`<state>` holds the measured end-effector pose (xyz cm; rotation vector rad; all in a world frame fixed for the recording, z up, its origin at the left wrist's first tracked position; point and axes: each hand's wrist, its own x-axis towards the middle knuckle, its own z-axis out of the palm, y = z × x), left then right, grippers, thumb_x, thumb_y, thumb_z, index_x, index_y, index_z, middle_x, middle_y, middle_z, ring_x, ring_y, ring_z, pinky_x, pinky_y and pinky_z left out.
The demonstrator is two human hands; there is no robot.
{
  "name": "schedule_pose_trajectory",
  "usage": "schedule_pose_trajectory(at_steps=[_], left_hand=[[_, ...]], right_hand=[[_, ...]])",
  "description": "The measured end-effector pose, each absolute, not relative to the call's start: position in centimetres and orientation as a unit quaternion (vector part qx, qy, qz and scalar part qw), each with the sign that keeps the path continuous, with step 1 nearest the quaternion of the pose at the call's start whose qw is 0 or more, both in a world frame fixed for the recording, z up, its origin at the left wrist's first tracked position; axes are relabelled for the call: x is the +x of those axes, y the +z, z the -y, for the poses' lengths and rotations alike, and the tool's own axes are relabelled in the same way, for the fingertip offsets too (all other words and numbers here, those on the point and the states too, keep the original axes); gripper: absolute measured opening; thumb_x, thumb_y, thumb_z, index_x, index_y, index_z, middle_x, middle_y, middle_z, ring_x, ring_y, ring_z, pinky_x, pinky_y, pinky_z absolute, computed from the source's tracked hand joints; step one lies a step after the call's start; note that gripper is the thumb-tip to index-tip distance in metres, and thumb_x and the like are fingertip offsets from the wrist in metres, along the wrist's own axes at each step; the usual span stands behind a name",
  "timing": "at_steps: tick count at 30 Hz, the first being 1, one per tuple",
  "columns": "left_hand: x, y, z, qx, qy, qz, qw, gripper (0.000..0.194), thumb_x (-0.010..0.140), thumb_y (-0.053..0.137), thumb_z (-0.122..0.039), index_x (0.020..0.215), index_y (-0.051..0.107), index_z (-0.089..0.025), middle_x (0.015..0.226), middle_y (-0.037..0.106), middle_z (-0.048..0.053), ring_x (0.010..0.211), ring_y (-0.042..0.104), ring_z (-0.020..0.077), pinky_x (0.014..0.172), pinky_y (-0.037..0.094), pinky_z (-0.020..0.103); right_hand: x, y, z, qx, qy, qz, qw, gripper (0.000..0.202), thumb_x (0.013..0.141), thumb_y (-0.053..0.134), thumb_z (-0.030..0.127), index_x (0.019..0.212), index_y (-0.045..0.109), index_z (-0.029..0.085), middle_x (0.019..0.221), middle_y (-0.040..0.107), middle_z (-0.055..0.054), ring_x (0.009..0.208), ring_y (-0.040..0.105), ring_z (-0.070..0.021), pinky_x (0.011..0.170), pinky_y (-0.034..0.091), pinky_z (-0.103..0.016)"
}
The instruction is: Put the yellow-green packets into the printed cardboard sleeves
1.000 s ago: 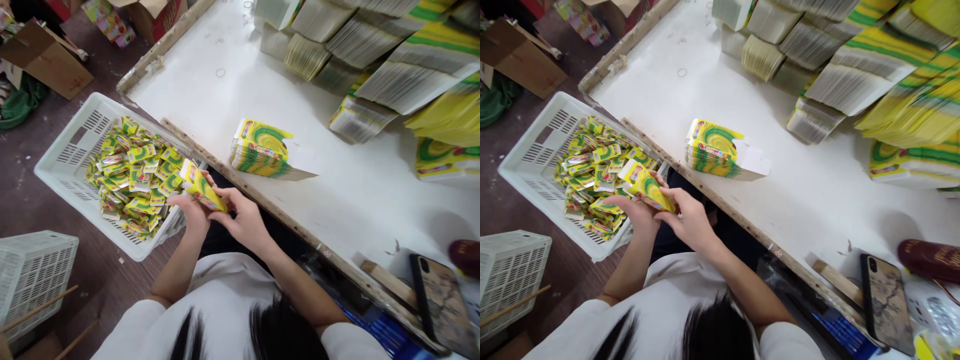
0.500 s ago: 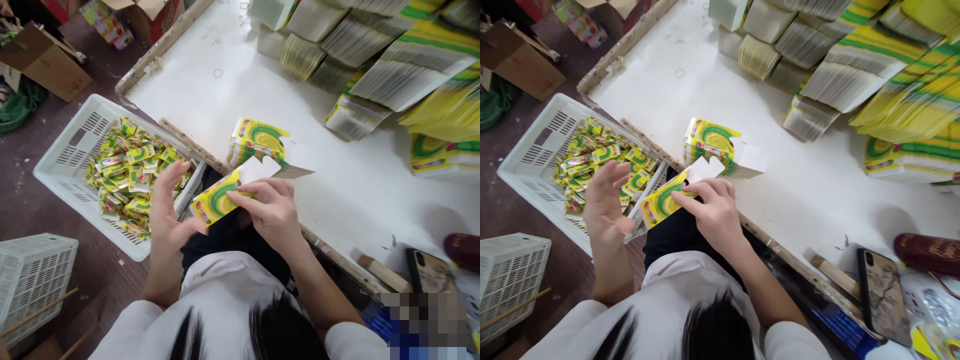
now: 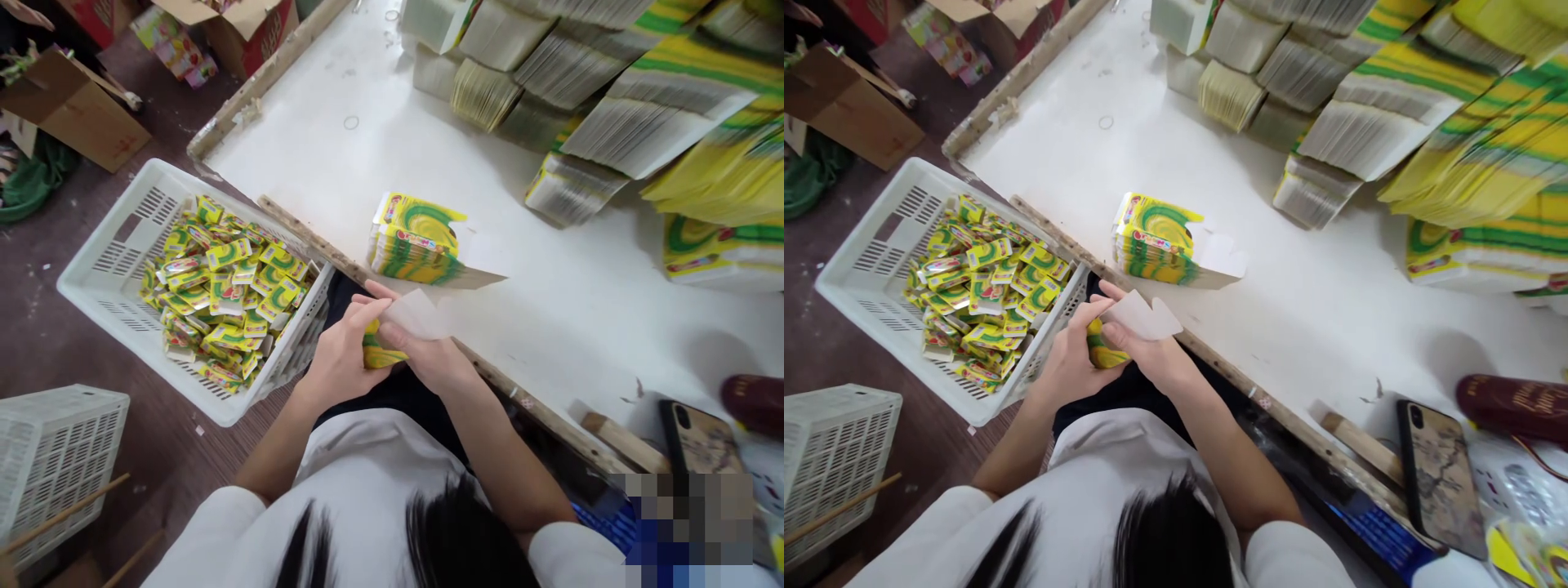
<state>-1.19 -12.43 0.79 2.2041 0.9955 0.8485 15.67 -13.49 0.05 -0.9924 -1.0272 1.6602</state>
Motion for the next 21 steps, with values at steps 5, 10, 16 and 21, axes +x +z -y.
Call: schedule_pose_trajectory(at_steps=[5, 10, 16, 21], left_hand=[[-1.6, 0.2, 11.9, 0.809, 0.298, -0.397, 0.314, 0.06, 0.077, 0.073, -0.022, 0.13, 0.044, -0.03, 0.112, 0.064, 0.004, 0.096, 0.071, 0.0215, 0.077, 0.057, 0.032], [-1.6, -0.9, 11.2, 0.774, 0.32, -0.406, 0.366, 0.06, 0.081, 0.071, -0.032, 0.132, 0.039, -0.027, 0.125, 0.058, 0.011, 0.099, 0.069, 0.0242, 0.08, 0.057, 0.036], [-1.7, -0.7, 11.2, 0.767, 0.349, -0.481, 0.242, 0.065, 0.072, 0.078, -0.025, 0.128, 0.045, -0.023, 0.125, 0.057, 0.011, 0.115, 0.061, 0.0274, 0.096, 0.054, 0.043], [-3.1, 0.4, 11.1, 0.796, 0.299, -0.49, 0.191, 0.052, 0.076, 0.079, -0.028, 0.124, 0.059, -0.024, 0.114, 0.072, 0.007, 0.105, 0.068, 0.0266, 0.096, 0.055, 0.043]], right_hand=[[14.9, -0.9, 13.6, -0.412, 0.62, 0.434, 0.507, 0.093, 0.087, 0.061, 0.076, 0.161, 0.034, 0.027, 0.154, 0.058, -0.017, 0.142, 0.057, -0.0309, 0.116, 0.051, -0.051], [14.5, -0.2, 14.6, -0.432, 0.425, 0.663, 0.44, 0.065, 0.1, 0.062, 0.036, 0.16, 0.039, 0.033, 0.171, 0.034, -0.007, 0.157, 0.036, -0.027, 0.127, 0.039, -0.048], [15.5, 0.1, 14.1, -0.489, 0.347, 0.63, 0.494, 0.045, 0.102, 0.048, 0.013, 0.134, 0.069, 0.035, 0.156, 0.057, -0.004, 0.139, 0.061, -0.0218, 0.117, 0.053, -0.044], [16.7, -0.5, 13.7, -0.484, 0.364, 0.678, 0.417, 0.042, 0.098, 0.064, 0.023, 0.138, 0.066, 0.032, 0.162, 0.05, -0.007, 0.147, 0.052, -0.0277, 0.117, 0.051, -0.048]])
